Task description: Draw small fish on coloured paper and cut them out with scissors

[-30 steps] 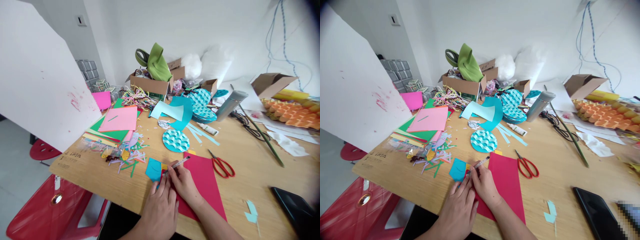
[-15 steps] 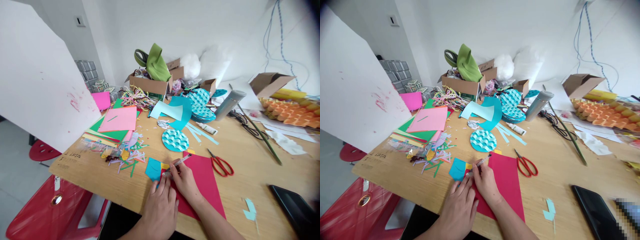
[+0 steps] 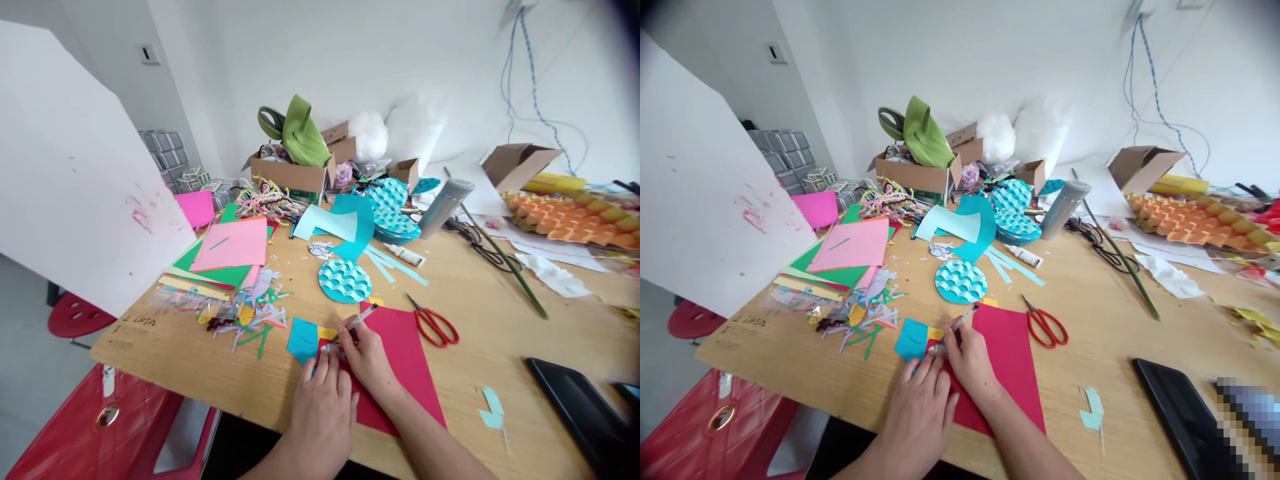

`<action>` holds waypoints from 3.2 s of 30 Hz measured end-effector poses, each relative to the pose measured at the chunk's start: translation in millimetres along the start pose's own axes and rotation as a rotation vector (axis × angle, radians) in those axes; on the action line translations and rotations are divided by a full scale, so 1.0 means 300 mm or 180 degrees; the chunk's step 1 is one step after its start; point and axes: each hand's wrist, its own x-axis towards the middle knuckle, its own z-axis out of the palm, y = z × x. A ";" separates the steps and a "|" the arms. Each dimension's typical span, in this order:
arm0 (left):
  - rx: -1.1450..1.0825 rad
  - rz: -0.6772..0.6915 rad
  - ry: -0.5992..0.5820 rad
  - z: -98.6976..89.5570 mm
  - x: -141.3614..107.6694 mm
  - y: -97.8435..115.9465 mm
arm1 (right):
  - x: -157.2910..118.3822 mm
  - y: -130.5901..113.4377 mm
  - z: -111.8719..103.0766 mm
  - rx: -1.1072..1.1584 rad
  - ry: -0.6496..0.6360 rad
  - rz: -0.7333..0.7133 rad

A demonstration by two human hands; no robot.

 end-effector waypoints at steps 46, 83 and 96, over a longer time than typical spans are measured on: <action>0.0161 0.0286 0.0255 0.019 0.006 -0.025 | 0.004 0.034 -0.026 0.0435 -0.0060 0.0348; 0.0204 0.0338 0.0528 0.027 0.009 -0.024 | -0.002 0.025 -0.031 0.0264 0.0093 0.0079; 0.0177 0.0297 0.0437 0.027 0.008 -0.028 | -0.003 0.027 -0.031 0.0293 -0.0019 0.0086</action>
